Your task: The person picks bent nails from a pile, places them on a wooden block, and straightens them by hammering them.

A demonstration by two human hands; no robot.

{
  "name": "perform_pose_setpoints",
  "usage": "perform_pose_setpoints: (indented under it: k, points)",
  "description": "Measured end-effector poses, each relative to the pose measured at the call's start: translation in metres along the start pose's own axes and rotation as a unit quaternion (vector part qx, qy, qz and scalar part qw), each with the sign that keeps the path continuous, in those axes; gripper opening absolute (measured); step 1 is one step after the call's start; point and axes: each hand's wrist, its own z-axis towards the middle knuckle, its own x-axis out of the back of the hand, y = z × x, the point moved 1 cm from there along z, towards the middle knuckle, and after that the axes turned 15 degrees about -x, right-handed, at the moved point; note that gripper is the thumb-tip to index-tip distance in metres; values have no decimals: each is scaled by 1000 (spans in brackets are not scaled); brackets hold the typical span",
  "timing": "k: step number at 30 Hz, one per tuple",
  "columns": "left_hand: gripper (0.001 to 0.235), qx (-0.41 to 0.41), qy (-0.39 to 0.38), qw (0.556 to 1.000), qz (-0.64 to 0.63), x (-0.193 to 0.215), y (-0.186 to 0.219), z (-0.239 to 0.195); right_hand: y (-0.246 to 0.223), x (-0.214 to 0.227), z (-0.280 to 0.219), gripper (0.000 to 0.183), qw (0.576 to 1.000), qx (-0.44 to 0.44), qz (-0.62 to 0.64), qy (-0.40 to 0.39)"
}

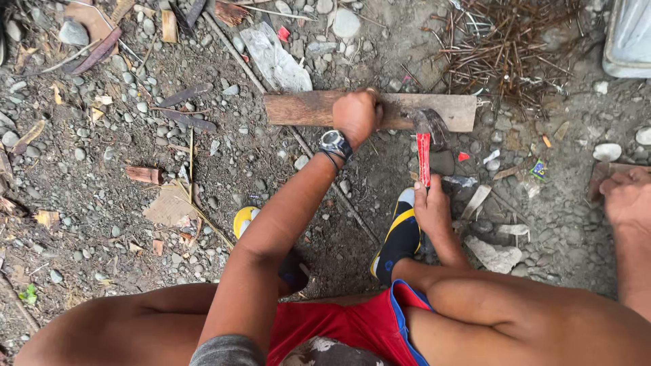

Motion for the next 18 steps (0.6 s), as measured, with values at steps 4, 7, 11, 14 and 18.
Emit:
perform_pose_setpoints:
  k: [4,7,11,14,18]
  points:
    - [23,86,96,968,-217,9,1,-5,1,0,3,24,1000,18,-15,6]
    - [15,94,226,894,-374,-18,-8,-5,-2,1,-4,24,1000,3,-10,8]
    - [13,125,264,894,-339,-32,-15,-27,-9,3,-3,25,999,23,-12,19]
    - [9,68,148,975,-148,-16,-21,-52,-5,0,4,24,1000,20,-5,15]
    - [7,-43,143,988,-43,5,-25,-58,1,0,2,25,999,-10,-43,7]
